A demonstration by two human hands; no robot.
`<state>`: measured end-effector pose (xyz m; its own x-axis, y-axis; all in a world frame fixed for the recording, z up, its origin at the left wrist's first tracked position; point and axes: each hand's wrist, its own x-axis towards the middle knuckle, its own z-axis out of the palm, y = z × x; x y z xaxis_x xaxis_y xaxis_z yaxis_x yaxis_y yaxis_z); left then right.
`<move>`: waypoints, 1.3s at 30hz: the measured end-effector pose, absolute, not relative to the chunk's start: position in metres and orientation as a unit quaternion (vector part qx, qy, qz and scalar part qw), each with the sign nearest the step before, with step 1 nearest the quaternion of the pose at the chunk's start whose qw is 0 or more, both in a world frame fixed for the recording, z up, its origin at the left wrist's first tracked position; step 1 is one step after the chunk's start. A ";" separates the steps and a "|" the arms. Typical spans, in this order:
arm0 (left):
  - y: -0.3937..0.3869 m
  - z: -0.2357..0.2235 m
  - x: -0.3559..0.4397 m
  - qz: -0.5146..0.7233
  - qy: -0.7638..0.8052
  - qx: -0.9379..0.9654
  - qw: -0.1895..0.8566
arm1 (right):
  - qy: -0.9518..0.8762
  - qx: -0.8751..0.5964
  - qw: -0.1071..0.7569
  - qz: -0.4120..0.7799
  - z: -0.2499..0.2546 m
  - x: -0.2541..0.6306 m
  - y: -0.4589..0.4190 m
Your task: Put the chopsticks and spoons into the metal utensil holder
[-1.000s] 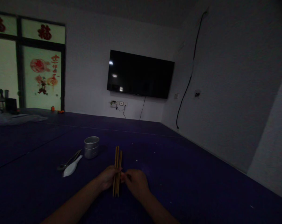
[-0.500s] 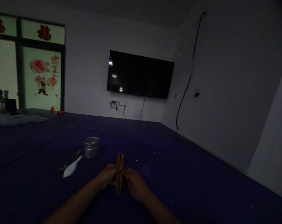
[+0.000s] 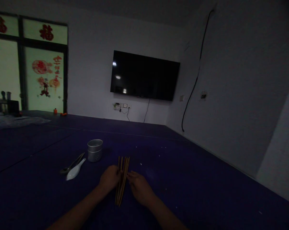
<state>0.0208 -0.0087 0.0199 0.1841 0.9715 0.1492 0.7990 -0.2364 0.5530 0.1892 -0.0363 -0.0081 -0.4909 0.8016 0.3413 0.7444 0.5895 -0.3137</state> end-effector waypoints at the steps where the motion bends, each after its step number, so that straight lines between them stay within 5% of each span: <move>1: -0.010 0.021 0.021 0.228 0.597 0.754 0.153 | -0.858 -0.453 0.233 0.062 -0.008 0.189 -0.036; 11: -0.010 0.007 0.016 0.217 0.592 0.774 0.070 | -0.855 -0.460 0.226 0.078 -0.003 0.189 -0.044; 39: -0.015 -0.004 0.022 0.280 0.440 0.851 0.056 | -0.845 -0.455 0.262 0.103 0.008 0.185 -0.050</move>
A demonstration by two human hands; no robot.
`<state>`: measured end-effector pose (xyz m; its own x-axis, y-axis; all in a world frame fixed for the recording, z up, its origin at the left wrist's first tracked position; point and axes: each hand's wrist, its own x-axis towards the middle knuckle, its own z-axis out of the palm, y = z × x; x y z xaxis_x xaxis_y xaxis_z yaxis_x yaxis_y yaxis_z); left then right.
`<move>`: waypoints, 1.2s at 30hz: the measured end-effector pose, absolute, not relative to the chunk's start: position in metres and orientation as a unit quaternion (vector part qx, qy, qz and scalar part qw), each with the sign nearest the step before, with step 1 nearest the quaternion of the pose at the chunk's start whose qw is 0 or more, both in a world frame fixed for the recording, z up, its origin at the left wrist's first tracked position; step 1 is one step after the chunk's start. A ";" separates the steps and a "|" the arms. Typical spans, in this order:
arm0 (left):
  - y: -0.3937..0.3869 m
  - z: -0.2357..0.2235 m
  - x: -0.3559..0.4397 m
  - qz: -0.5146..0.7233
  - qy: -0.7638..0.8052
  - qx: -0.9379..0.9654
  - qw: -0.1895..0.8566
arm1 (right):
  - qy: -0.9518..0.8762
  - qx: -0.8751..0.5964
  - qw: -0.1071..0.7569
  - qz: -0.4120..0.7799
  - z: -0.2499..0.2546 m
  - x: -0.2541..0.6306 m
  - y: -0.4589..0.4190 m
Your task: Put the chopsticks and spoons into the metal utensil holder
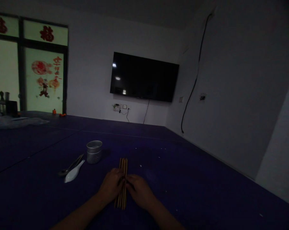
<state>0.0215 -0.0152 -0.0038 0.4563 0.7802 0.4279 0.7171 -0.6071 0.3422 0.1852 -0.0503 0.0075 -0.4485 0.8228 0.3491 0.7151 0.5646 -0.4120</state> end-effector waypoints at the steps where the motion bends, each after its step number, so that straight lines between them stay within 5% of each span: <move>1: -0.015 -0.004 0.021 0.276 0.439 0.853 0.057 | -0.842 -0.462 0.261 0.101 0.007 0.185 -0.050; 36: -0.011 -0.008 0.027 0.241 0.469 0.848 0.062 | -0.832 -0.491 0.240 0.094 -0.002 0.190 -0.045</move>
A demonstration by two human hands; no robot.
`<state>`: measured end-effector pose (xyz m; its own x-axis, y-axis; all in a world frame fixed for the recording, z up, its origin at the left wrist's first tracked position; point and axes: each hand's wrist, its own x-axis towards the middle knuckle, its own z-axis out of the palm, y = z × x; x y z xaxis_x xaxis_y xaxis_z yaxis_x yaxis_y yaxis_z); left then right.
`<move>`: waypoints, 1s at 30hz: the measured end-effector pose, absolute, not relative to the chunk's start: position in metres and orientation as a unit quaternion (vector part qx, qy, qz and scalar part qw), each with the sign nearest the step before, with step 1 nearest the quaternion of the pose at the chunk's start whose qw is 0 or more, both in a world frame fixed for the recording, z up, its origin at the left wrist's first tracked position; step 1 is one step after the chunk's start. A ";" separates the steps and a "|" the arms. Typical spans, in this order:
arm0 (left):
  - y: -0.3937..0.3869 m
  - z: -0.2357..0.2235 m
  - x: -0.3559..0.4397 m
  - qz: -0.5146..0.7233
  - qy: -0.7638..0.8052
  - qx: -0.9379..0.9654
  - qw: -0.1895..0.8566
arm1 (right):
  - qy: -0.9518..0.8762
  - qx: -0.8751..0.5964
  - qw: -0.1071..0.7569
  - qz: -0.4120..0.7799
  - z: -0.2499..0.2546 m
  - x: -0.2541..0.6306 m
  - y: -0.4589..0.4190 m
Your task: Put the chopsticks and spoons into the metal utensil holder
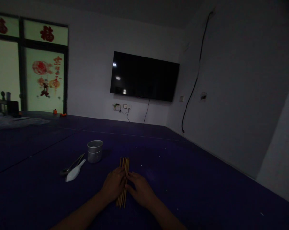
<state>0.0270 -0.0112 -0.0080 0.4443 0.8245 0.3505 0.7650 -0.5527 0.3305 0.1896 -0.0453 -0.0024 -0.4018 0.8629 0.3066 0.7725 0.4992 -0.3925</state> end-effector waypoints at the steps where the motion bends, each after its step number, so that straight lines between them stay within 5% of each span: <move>1: -0.011 -0.009 0.028 0.239 0.474 0.845 0.058 | -0.830 -0.495 0.240 0.092 -0.003 0.189 -0.045; 30: -0.007 -0.005 0.032 0.231 0.486 0.841 0.053 | -0.819 -0.528 0.216 0.055 -0.001 0.184 -0.042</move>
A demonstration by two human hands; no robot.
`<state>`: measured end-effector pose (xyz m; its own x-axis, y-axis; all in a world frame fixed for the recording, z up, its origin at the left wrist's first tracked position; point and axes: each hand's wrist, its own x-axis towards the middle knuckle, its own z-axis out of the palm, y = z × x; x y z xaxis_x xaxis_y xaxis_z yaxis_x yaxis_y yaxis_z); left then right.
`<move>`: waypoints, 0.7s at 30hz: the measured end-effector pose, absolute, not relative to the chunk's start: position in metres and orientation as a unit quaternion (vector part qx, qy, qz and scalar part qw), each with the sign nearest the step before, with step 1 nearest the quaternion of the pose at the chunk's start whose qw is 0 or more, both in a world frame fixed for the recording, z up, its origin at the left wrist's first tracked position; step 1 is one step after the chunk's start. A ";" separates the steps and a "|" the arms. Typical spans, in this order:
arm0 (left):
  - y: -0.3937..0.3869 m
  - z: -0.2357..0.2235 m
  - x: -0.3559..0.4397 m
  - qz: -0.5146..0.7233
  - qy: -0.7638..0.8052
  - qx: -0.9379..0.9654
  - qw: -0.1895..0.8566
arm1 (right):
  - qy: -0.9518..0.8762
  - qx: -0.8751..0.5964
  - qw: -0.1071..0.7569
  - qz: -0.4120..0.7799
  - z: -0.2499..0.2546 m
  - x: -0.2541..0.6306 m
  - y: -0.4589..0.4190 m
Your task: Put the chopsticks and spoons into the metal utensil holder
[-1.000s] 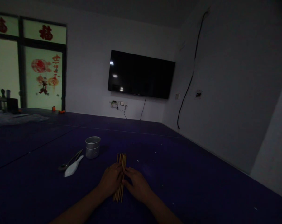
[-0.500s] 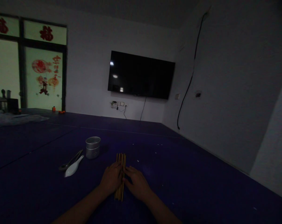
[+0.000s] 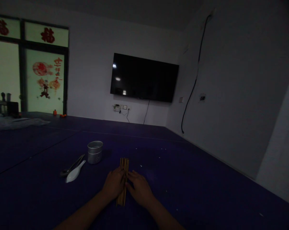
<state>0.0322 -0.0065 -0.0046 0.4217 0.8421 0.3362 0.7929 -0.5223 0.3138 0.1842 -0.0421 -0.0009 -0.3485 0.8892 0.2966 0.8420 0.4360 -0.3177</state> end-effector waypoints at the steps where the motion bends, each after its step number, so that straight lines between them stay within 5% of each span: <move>1: -0.007 -0.005 0.032 0.233 0.483 0.842 0.055 | -0.819 -0.530 0.216 0.054 -0.001 0.184 -0.042; 21: -0.010 -0.001 0.033 0.198 0.493 0.846 0.054 | -0.823 -0.526 0.210 0.048 -0.001 0.184 -0.036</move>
<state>0.0333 -0.0102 -0.0005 0.4357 0.8549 0.2815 0.8120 -0.5083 0.2869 0.1839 -0.0361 -0.0014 -0.3581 0.8858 0.2953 0.8456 0.4418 -0.2997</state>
